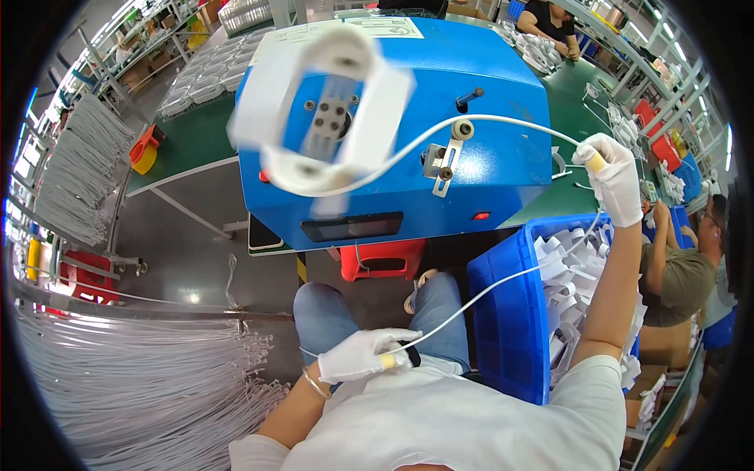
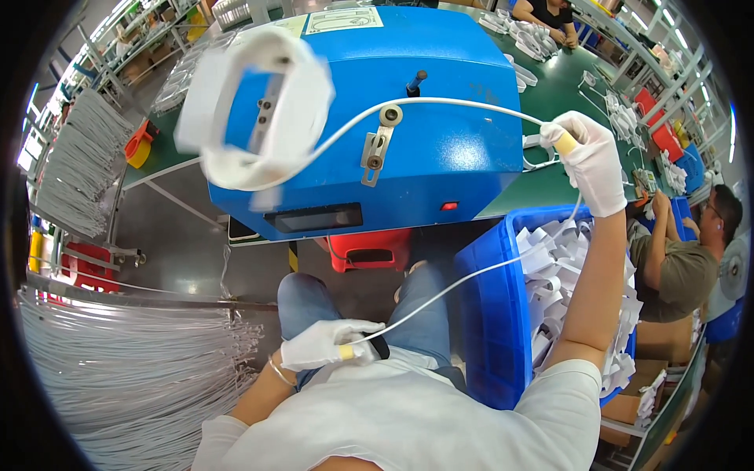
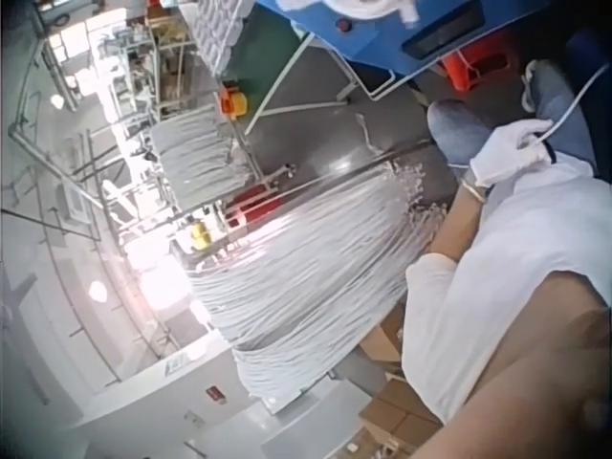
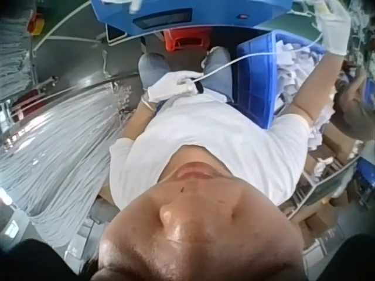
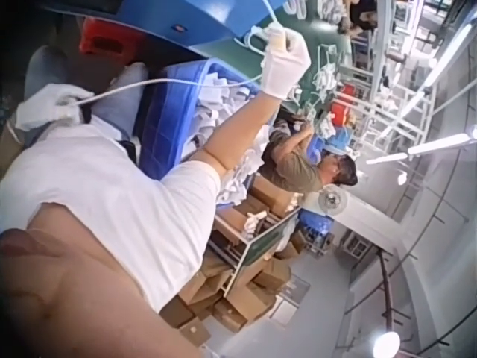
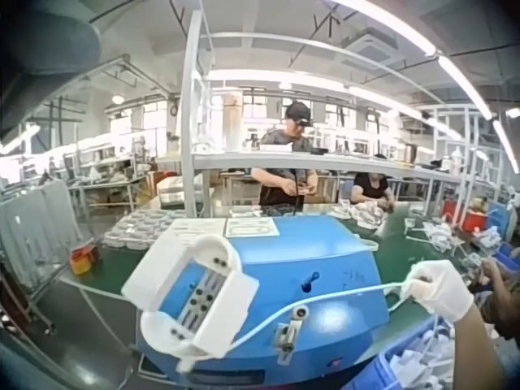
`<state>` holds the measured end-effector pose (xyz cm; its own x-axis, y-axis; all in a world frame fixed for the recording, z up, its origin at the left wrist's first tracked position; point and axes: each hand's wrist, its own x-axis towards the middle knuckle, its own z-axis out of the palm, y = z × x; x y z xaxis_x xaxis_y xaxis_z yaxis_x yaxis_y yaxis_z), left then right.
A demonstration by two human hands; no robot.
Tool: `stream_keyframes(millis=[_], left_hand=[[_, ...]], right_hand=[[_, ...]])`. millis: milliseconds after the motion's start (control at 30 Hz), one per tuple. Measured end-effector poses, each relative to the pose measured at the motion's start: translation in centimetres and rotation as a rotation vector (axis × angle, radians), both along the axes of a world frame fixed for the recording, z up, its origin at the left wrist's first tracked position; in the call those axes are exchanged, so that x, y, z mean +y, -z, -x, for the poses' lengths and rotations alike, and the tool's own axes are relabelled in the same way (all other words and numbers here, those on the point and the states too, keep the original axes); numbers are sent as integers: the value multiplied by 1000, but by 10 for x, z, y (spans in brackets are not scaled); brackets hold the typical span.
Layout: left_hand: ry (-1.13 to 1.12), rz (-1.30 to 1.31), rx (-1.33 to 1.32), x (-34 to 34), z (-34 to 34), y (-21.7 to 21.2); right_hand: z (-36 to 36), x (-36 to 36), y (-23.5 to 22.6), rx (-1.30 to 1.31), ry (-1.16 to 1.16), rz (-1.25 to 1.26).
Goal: Operating an industrial wire processing machine to bundle and prepare electrical wires.
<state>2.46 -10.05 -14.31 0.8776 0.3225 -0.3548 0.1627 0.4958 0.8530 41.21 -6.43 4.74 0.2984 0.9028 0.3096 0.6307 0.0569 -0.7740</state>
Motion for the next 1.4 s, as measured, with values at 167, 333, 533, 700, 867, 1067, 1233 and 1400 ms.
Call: stream_keyframes(millis=[167,333,533,700,867,1067,1233,1400], left_hand=[[-29,-42,18,1,-11,13],[-131,-329,197,0,-2,36],[-177,-750,438,-4,25,58],[-138,-878,456,-9,31,63],[-86,-884,269,4,6,44],[164,-820,133,33,-42,-17],[231,-817,88,53,-51,-90],[135,-1176,-4,94,-8,-188]], right_hand=[[5,-1,6,70,-198,-9],[67,10,-9,196,-279,168],[82,15,-12,267,-295,211],[83,9,-8,316,-218,248],[79,2,-1,416,-237,178],[95,6,-5,418,-232,169],[109,13,-8,369,-307,78],[106,42,-2,-594,-226,-450]])
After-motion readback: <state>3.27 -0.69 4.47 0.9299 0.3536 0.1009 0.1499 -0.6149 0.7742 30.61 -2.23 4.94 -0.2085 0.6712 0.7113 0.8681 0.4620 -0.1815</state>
